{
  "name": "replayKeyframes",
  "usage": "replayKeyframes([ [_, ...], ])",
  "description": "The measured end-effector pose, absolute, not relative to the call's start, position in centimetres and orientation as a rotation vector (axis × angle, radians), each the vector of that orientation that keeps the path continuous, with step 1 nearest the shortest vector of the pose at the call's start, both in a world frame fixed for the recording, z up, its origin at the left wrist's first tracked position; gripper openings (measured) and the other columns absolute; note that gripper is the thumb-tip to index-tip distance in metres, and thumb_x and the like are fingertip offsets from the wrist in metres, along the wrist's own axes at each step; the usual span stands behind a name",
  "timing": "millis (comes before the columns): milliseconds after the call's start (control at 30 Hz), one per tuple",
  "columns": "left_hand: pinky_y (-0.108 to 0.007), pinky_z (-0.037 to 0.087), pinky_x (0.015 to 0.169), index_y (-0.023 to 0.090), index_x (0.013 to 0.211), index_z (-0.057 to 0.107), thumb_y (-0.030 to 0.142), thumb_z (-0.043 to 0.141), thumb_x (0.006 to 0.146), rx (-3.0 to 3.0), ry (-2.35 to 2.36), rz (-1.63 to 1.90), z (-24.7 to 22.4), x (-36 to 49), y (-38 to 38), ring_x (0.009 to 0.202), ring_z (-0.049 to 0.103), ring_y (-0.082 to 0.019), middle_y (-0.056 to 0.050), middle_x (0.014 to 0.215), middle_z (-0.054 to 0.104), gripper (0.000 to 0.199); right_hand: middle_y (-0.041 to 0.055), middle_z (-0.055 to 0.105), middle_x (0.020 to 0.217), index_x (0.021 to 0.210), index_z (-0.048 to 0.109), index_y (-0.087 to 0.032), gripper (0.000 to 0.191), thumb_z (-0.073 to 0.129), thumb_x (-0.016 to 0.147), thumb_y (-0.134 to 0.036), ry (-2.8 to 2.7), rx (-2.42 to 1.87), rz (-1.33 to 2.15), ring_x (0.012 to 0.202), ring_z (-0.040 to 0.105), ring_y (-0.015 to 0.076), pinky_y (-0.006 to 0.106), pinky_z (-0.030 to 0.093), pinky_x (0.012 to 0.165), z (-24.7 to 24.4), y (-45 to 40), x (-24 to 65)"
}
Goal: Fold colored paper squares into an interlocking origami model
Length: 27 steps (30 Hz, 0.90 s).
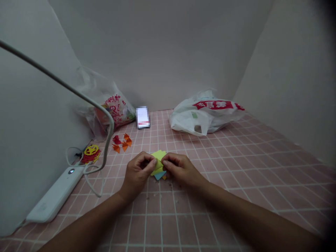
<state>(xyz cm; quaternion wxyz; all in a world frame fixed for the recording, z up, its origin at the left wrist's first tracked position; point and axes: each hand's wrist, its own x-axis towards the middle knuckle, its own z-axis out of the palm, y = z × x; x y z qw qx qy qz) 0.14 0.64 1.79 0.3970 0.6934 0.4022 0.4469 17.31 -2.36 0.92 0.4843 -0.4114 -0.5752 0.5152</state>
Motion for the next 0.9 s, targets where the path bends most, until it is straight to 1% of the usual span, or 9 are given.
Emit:
replayKeyframes([
  [200,-0.018,0.036,0.044,0.017,0.074,0.061,0.033,0.064,0.082,1.594,0.999,1.136,1.7,0.1,0.8,0.047,0.042,-0.007,0.005,0.057,0.049,0.018,-0.0031,0.052,0.06,0.07,0.053,-0.018,0.025,0.052,0.09,-0.034,-1.362,-0.982,1.276,0.05,0.05,0.0099,0.022,0.042,0.05,1.3,-2.5,17.3],
  [267,-0.018,0.037,0.044,0.017,0.075,0.061,0.032,0.063,0.083,1.628,1.003,1.157,1.6,0.1,0.7,0.048,0.043,-0.007,0.005,0.059,0.05,0.017,-0.0022,0.055,0.062,0.072,0.055,-0.018,0.023,0.057,0.088,-0.035,-1.384,-0.998,1.255,0.052,0.052,0.0107,0.022,0.044,0.05,1.1,-2.5,17.3],
  [367,-0.018,0.038,0.045,0.017,0.075,0.062,0.028,0.063,0.083,1.726,1.025,1.194,1.6,0.1,0.4,0.05,0.045,-0.007,0.003,0.065,0.053,0.014,-0.0009,0.058,0.068,0.076,0.057,-0.018,0.015,0.065,0.082,-0.03,-1.437,-1.035,1.157,0.058,0.056,0.0122,0.023,0.046,0.053,0.7,-2.5,17.2],
  [500,-0.018,0.041,0.047,0.017,0.08,0.061,0.026,0.063,0.083,1.746,1.04,1.205,1.5,0.2,0.2,0.052,0.048,-0.008,0.003,0.066,0.054,0.01,-0.0018,0.057,0.071,0.079,0.056,-0.02,0.01,0.063,0.083,-0.025,-1.425,-1.022,1.091,0.062,0.056,0.012,0.023,0.047,0.056,0.0,-2.5,17.0],
  [567,-0.018,0.043,0.049,0.018,0.082,0.06,0.027,0.063,0.083,1.716,1.042,1.202,1.3,0.1,0.1,0.053,0.05,-0.008,0.003,0.066,0.054,0.01,-0.0023,0.056,0.074,0.083,0.054,-0.02,0.014,0.067,0.081,-0.024,-1.371,-1.009,1.084,0.063,0.056,0.0119,0.023,0.048,0.056,-0.2,-2.4,16.9],
  [667,-0.02,0.046,0.051,0.018,0.083,0.058,0.028,0.063,0.084,1.682,1.029,1.175,1.1,0.1,0.1,0.055,0.053,-0.009,0.002,0.07,0.055,0.011,-0.0024,0.056,0.076,0.091,0.056,-0.02,0.023,0.072,0.077,-0.027,-1.288,-0.982,1.149,0.062,0.056,0.0116,0.022,0.048,0.052,-0.3,-2.2,16.8],
  [767,-0.021,0.048,0.053,0.018,0.085,0.057,0.027,0.062,0.084,1.666,1.0,1.163,0.9,0.2,0.0,0.057,0.055,-0.01,0.002,0.074,0.056,0.011,-0.0013,0.058,0.075,0.088,0.059,-0.018,0.018,0.07,0.08,-0.03,-1.254,-0.938,1.254,0.059,0.057,0.0111,0.022,0.048,0.049,-0.3,-2.1,16.7],
  [900,-0.022,0.049,0.055,0.018,0.086,0.057,0.025,0.063,0.083,1.673,0.965,1.17,0.8,0.3,0.0,0.059,0.057,-0.01,0.001,0.077,0.058,0.01,-0.0016,0.058,0.072,0.084,0.06,-0.018,0.011,0.066,0.082,-0.027,-1.224,-0.881,1.295,0.057,0.058,0.0103,0.021,0.049,0.049,-0.3,-2.1,16.7],
])
